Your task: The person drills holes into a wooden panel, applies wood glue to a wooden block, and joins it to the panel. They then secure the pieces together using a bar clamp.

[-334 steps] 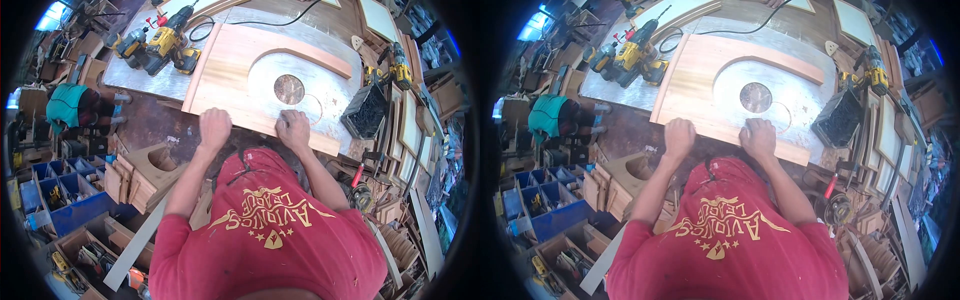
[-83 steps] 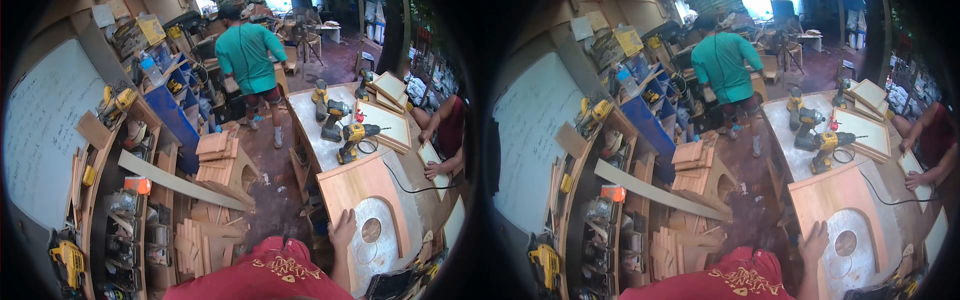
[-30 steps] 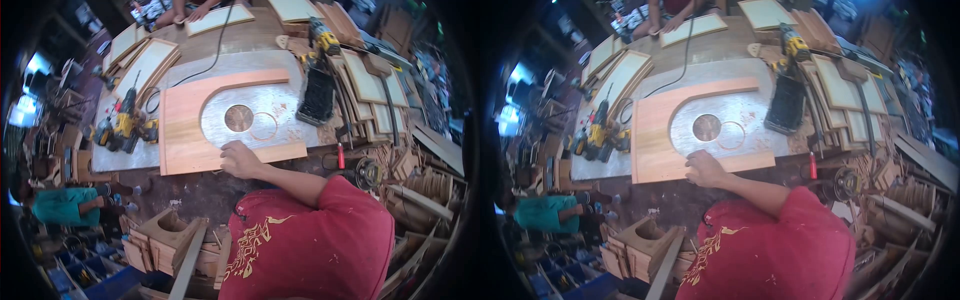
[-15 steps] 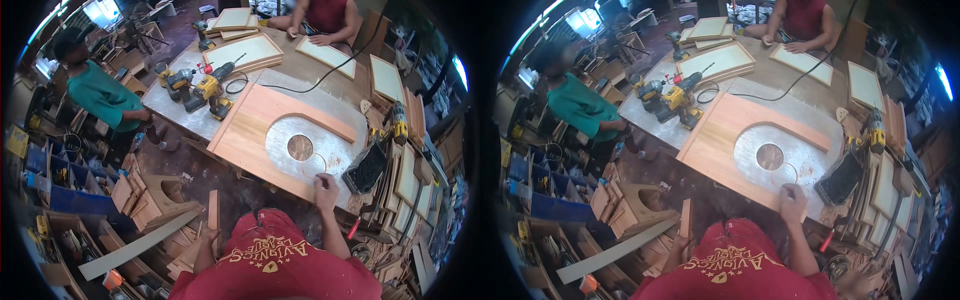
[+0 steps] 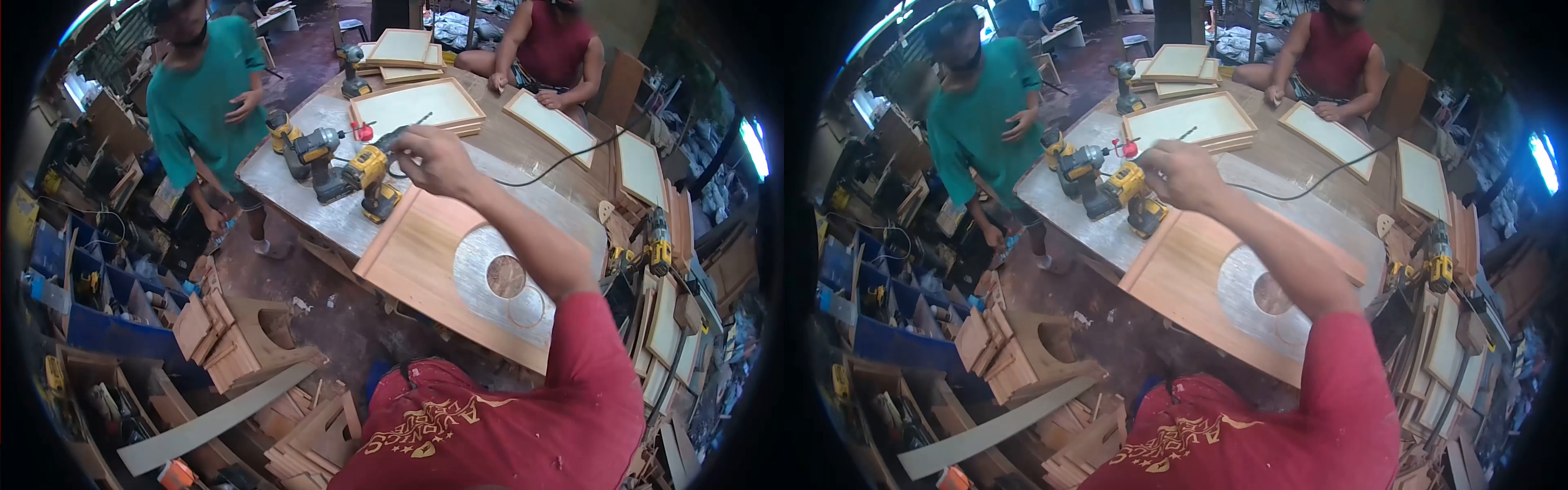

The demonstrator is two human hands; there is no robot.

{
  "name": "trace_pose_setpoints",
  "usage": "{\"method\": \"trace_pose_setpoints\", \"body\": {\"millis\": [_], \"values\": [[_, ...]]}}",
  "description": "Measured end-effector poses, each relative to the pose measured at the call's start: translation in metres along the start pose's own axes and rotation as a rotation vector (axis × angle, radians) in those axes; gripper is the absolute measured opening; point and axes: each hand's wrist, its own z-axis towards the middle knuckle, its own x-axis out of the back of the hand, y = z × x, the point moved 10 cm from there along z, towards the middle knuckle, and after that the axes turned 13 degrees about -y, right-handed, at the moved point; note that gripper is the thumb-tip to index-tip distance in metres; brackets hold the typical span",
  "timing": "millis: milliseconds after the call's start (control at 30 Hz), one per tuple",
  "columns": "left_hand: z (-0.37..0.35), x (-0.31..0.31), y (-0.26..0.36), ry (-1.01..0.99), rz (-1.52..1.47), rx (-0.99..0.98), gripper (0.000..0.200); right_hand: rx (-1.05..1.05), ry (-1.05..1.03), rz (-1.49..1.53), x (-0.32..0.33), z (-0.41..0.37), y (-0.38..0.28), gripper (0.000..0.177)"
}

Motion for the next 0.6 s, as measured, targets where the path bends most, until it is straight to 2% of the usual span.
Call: {"method": "trace_pose_setpoints", "body": {"millis": [100, 200, 267, 333, 400, 433, 533, 567, 600], "values": [[0.012, 0.016, -0.006, -0.017, -0.072, -0.01, 0.05, 0.233, -0.372, -0.135, -0.075, 0.07, -0.008, 0.015], [0.03, 0.038, 0.001, -0.043, -0.132, -0.036, 0.048, 0.091, -0.909, -0.27, -0.166, 0.099, -0.002, 0.015], [0.041, 0.057, 0.005, -0.053, -0.175, -0.053, 0.046, 0.101, -1.026, -0.282, -0.192, 0.116, -0.008, 0.016], [0.048, 0.077, 0.005, -0.054, -0.208, -0.068, 0.044, -0.031, -1.03, -0.351, -0.184, 0.147, 0.002, 0.017], [0.054, 0.094, 0.006, -0.058, -0.243, -0.083, 0.043, -0.053, -0.907, -0.341, -0.175, 0.178, 0.03, 0.029], [0.059, 0.103, 0.006, -0.051, -0.268, -0.099, 0.042, -0.071, -0.979, -0.493, -0.184, 0.183, 0.054, 0.057], [0.075, 0.129, 0.012, -0.03, -0.373, -0.165, 0.04, -0.102, -1.135, -0.481, -0.222, 0.176, 0.067, 0.084], [0.083, 0.138, 0.013, -0.025, -0.443, -0.202, 0.039, -0.145, -1.27, -0.435, -0.236, 0.17, 0.063, 0.101], [0.098, 0.143, 0.009, -0.024, -0.522, -0.249, 0.038, -0.085, -1.213, -0.394, -0.258, 0.167, 0.074, 0.098]]}}
